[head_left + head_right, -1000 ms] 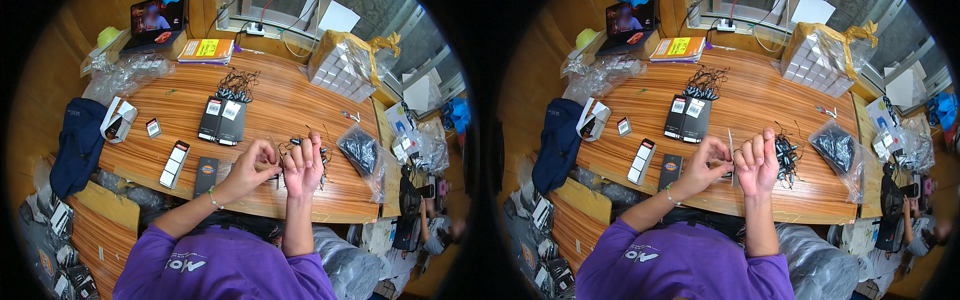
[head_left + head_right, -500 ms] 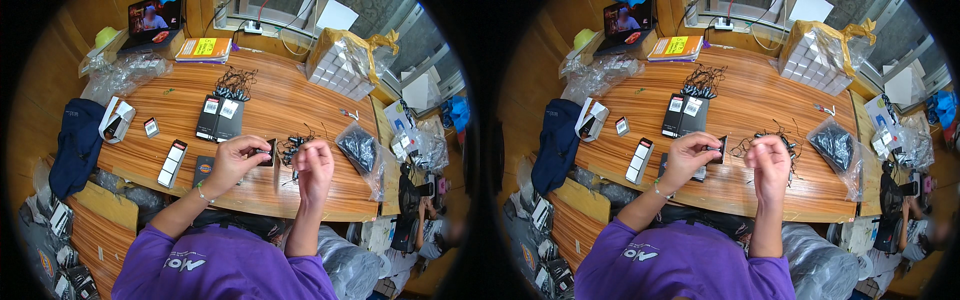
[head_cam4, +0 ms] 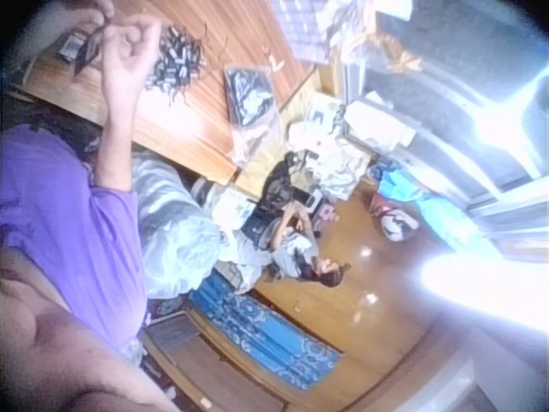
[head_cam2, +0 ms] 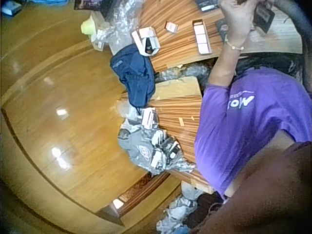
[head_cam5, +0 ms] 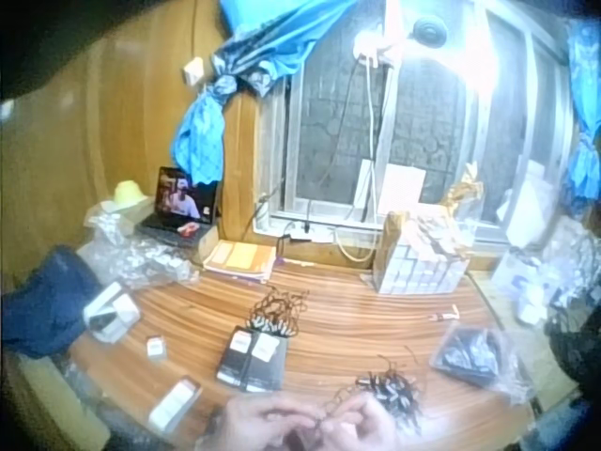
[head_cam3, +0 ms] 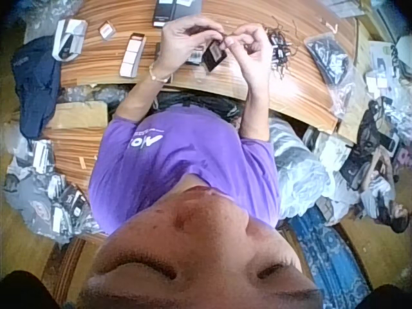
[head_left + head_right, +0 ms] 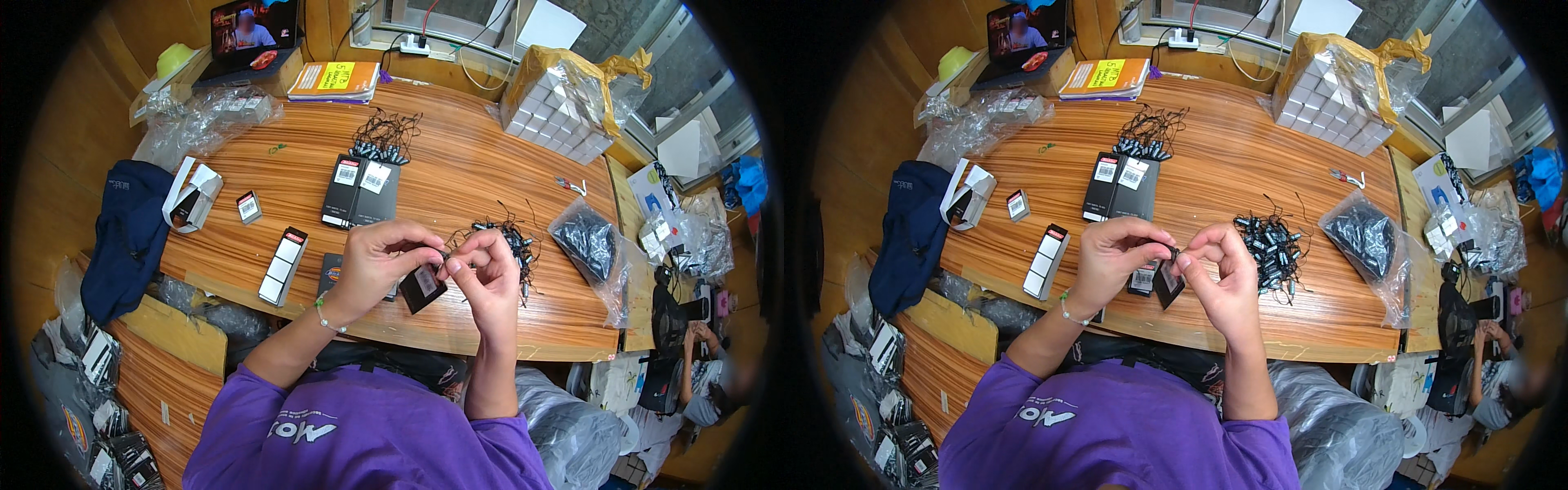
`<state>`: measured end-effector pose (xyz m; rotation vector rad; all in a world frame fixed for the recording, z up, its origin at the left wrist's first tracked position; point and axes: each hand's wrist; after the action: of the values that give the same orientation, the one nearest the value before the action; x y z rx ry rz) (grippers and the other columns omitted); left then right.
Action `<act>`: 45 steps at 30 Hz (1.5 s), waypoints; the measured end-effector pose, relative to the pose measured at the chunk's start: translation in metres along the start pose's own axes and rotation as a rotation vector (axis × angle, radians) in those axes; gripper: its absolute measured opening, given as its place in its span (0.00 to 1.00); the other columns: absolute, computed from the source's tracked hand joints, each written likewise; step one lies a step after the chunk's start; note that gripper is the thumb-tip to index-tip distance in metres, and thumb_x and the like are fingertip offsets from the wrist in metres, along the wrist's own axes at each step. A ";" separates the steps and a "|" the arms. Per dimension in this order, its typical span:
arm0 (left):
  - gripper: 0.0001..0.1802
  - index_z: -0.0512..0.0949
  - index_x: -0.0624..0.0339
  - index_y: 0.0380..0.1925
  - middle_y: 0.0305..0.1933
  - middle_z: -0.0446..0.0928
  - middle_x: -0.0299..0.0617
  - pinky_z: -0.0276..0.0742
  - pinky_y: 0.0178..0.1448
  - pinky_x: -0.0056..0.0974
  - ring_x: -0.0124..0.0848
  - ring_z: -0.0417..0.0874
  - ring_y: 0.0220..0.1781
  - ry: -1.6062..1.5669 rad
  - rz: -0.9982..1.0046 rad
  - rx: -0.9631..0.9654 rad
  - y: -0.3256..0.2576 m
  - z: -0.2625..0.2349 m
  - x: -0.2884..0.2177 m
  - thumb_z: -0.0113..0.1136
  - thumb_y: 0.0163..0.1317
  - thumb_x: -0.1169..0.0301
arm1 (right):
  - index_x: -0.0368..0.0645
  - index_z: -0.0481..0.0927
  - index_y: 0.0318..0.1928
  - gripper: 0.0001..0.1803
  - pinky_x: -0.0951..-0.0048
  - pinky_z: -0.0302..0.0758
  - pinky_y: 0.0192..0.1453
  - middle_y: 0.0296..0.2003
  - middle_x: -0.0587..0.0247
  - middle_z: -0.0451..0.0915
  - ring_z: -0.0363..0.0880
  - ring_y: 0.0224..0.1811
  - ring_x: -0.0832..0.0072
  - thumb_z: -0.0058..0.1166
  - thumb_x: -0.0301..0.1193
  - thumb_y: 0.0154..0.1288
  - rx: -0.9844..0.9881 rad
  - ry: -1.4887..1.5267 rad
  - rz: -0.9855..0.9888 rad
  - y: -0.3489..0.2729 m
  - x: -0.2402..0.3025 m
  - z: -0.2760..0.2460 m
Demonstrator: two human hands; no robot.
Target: The person repeatedly opens small black boxes, removes a small black electronic component with a wire, and places it on the table. The person also opens a plastic bag and empties a pile of similar components onto the table. The person continues to open boxes and remove components throughout the clip.
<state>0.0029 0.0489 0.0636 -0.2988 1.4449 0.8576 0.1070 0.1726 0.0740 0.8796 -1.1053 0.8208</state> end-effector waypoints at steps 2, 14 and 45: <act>0.06 0.80 0.67 0.31 0.31 0.79 0.41 0.76 0.37 0.26 0.25 0.80 0.33 0.074 0.018 -0.001 0.000 -0.001 0.001 0.61 0.50 0.83 | 0.37 0.66 0.36 0.09 0.82 0.71 0.36 0.26 0.65 0.76 0.76 0.31 0.82 0.51 0.17 0.58 0.006 -0.034 -0.002 -0.001 0.000 0.001; 0.04 0.80 0.66 0.27 0.25 0.80 0.38 0.73 0.34 0.28 0.22 0.78 0.28 0.374 -0.162 0.236 0.010 -0.010 -0.007 0.59 0.52 0.76 | 0.39 0.70 0.35 0.06 0.70 0.73 0.37 0.28 0.56 0.76 0.78 0.32 0.67 0.49 0.20 0.56 0.143 -0.513 -0.023 -0.003 0.004 -0.007; 0.07 0.76 0.67 0.33 0.31 0.76 0.37 0.70 0.39 0.25 0.24 0.76 0.33 0.345 -0.200 0.124 0.013 0.000 -0.006 0.59 0.52 0.81 | 0.39 0.73 0.39 0.11 0.79 0.71 0.40 0.31 0.68 0.77 0.73 0.37 0.83 0.51 0.34 0.64 0.224 0.219 0.153 -0.001 -0.044 -0.016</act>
<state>-0.0049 0.0554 0.0732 -0.5070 1.7461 0.5688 0.1028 0.1814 0.0285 0.8733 -0.9068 1.1571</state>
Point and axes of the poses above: each hand's wrist, its own y-axis towards the middle knuckle, its own z-axis out of the palm, x = y × z
